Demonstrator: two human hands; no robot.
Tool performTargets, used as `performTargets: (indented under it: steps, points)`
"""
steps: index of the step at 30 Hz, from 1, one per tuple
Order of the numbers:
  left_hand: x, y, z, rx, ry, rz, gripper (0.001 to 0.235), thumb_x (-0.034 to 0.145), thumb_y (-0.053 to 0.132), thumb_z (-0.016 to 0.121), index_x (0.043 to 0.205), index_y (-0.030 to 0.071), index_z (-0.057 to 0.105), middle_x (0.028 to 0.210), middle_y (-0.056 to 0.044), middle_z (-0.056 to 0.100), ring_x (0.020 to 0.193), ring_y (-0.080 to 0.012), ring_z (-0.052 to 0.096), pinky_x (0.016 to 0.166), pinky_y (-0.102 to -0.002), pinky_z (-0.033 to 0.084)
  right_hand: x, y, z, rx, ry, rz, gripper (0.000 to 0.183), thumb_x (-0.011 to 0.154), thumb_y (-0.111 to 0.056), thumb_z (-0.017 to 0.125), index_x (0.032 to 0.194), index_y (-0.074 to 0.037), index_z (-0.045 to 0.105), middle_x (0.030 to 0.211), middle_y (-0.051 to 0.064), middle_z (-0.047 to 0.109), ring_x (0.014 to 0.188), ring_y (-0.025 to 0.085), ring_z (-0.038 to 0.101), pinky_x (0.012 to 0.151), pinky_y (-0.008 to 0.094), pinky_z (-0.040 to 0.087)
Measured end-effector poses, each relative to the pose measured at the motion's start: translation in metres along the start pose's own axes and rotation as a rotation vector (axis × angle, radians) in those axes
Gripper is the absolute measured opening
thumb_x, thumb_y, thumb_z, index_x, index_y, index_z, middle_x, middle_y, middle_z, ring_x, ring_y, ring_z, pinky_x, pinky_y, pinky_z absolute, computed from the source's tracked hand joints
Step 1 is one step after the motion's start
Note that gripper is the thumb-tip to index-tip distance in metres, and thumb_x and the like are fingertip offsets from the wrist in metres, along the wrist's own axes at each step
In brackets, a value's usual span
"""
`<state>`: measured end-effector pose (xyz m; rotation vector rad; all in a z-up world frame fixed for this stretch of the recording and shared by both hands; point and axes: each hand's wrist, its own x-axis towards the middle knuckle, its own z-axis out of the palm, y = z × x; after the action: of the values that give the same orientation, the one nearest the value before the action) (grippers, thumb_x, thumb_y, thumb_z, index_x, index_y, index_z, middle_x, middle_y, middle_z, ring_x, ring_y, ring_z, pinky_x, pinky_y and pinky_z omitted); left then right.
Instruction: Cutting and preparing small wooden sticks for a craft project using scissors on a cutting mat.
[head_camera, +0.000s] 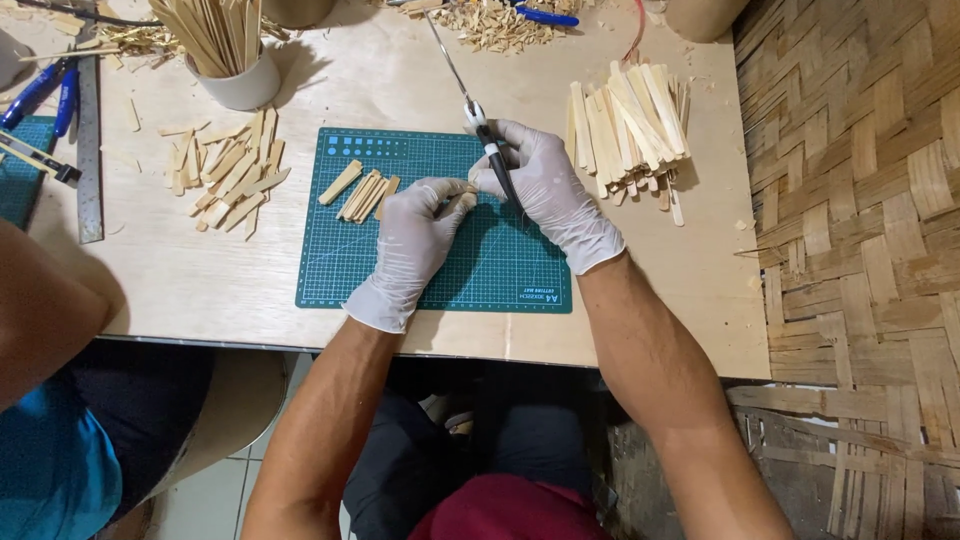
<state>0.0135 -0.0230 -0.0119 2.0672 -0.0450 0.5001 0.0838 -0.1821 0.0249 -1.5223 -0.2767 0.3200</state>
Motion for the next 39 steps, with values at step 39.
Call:
performTargets:
  steps: [39]
  points:
    - [0.005,0.014,-0.017,-0.424,0.247,-0.343,0.013,0.085,0.017,0.081,0.080,0.006,0.076,0.064,-0.007,0.071,0.047,-0.0087,0.061,0.048,-0.021,0.048,-0.026,-0.019,0.051,-0.406,0.260,-0.277,0.055,0.078,-0.003,0.082,0.129,-0.022,0.071,0.093,0.009,0.081,0.089,0.012,0.075,0.082,0.026,0.062]
